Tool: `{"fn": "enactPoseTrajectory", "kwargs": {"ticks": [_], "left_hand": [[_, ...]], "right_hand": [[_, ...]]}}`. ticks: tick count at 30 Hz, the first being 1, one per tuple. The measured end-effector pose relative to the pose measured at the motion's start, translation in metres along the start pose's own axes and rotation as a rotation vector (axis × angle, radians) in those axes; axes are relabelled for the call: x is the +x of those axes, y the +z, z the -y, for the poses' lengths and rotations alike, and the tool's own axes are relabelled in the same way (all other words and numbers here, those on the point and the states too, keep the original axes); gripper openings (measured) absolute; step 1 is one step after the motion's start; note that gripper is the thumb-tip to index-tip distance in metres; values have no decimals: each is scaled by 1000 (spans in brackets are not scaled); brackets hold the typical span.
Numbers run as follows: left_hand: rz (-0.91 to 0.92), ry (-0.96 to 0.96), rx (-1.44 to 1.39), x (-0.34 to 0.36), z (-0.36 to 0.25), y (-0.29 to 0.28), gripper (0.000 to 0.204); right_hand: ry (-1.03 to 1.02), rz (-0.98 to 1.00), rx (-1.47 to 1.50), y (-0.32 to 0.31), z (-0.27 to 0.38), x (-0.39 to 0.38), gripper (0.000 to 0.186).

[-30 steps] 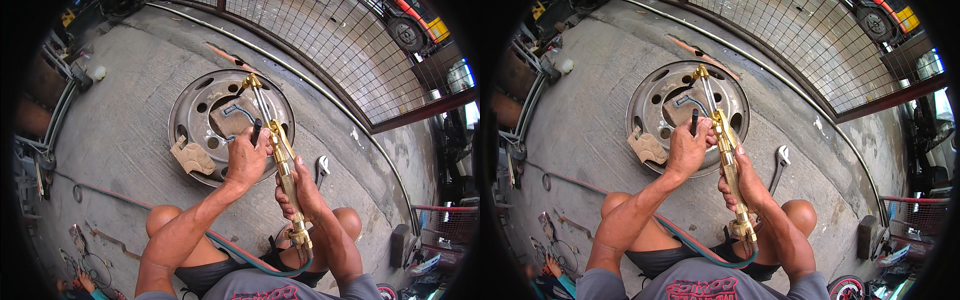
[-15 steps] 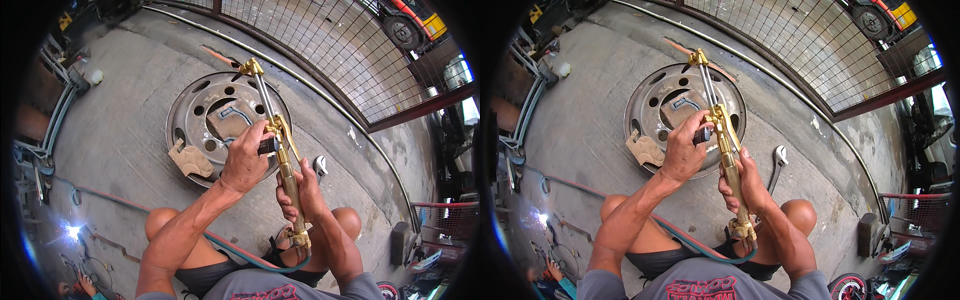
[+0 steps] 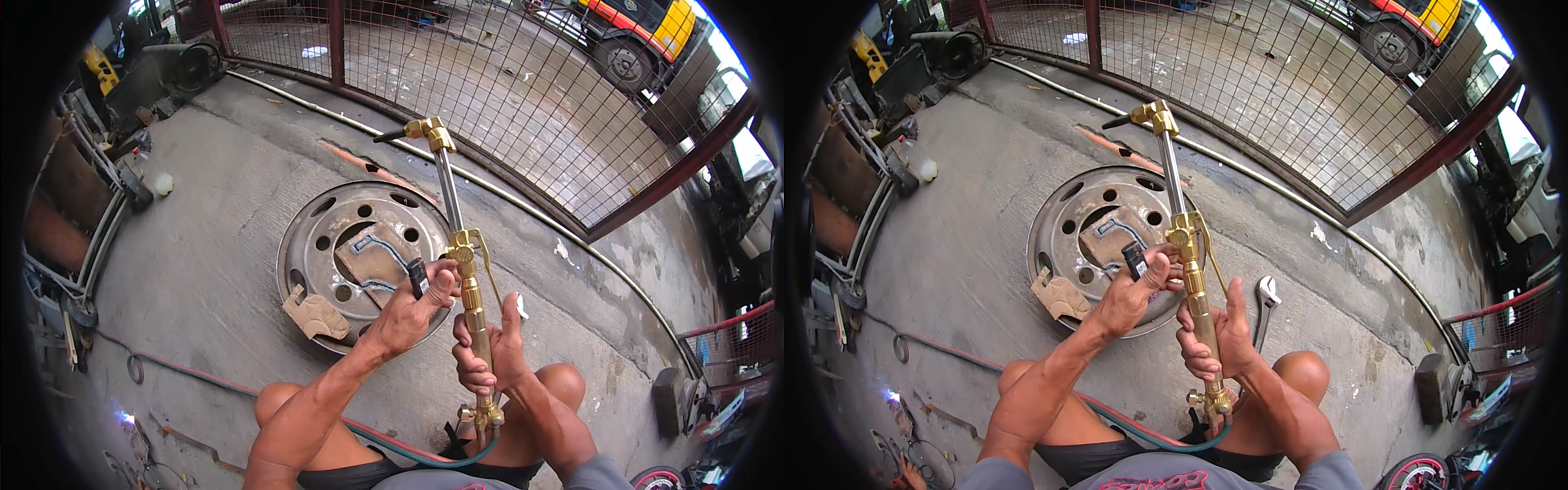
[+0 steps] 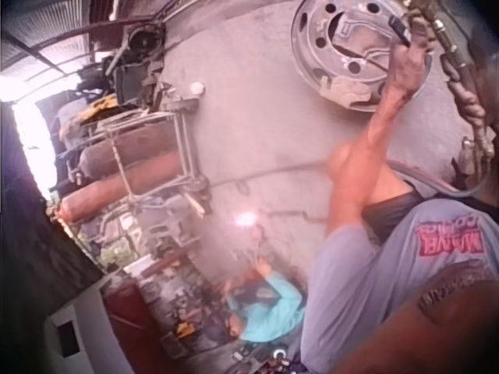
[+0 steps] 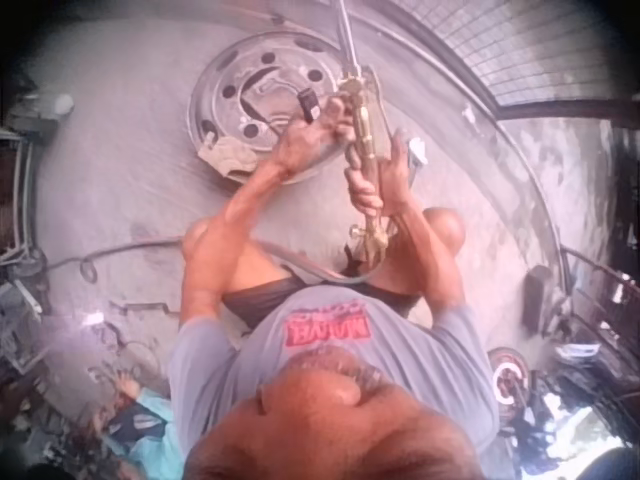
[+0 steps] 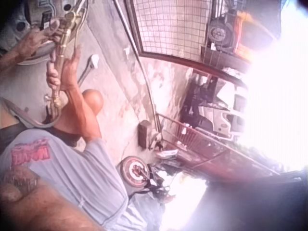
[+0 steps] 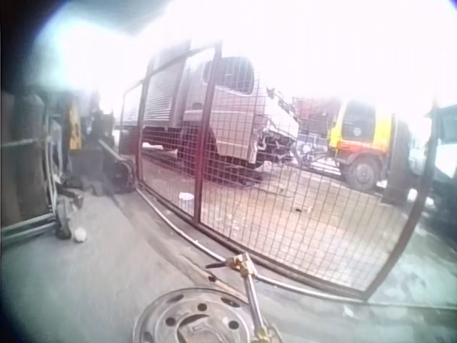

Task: The person uses a handheld welding torch to heat and weld a metal wheel rim placed on the floor. They ignite the torch, direct the flame onto the rim's surface, and adjust the tool as needed while sitting cross-legged.

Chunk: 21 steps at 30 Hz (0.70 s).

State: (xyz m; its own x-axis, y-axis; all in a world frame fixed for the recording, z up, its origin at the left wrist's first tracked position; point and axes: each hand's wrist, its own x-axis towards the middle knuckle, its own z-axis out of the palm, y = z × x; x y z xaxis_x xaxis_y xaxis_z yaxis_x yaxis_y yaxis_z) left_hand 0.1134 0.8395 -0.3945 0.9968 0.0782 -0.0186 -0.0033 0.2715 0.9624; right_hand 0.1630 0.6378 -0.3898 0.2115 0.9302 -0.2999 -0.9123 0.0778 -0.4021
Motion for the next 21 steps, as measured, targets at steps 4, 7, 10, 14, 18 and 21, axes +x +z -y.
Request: {"fn": "enactPoseTrajectory", "kwargs": {"ticks": [4, 7, 10, 14, 18, 21], "left_hand": [[266, 7, -557, 4, -2, 26, 65], [381, 90, -632, 11, -3, 29, 53], [335, 90, -599, 9, 7, 24, 40], [177, 5, -567, 6, 21, 28, 24], [-91, -197, -267, -1, 38, 44, 23], [-234, -279, 122, -1, 69, 55, 17]], "right_hand": [[76, 234, 200, -2, -13, 1, 97], [141, 321, 253, -3, -18, 1, 99], [143, 145, -11, 4, -14, 4, 98], [129, -262, -399, -24, -41, -1, 121], [214, -354, -644, -38, -55, -25, 106], [294, -326, -1239, -14, -52, -55, 87]]}}
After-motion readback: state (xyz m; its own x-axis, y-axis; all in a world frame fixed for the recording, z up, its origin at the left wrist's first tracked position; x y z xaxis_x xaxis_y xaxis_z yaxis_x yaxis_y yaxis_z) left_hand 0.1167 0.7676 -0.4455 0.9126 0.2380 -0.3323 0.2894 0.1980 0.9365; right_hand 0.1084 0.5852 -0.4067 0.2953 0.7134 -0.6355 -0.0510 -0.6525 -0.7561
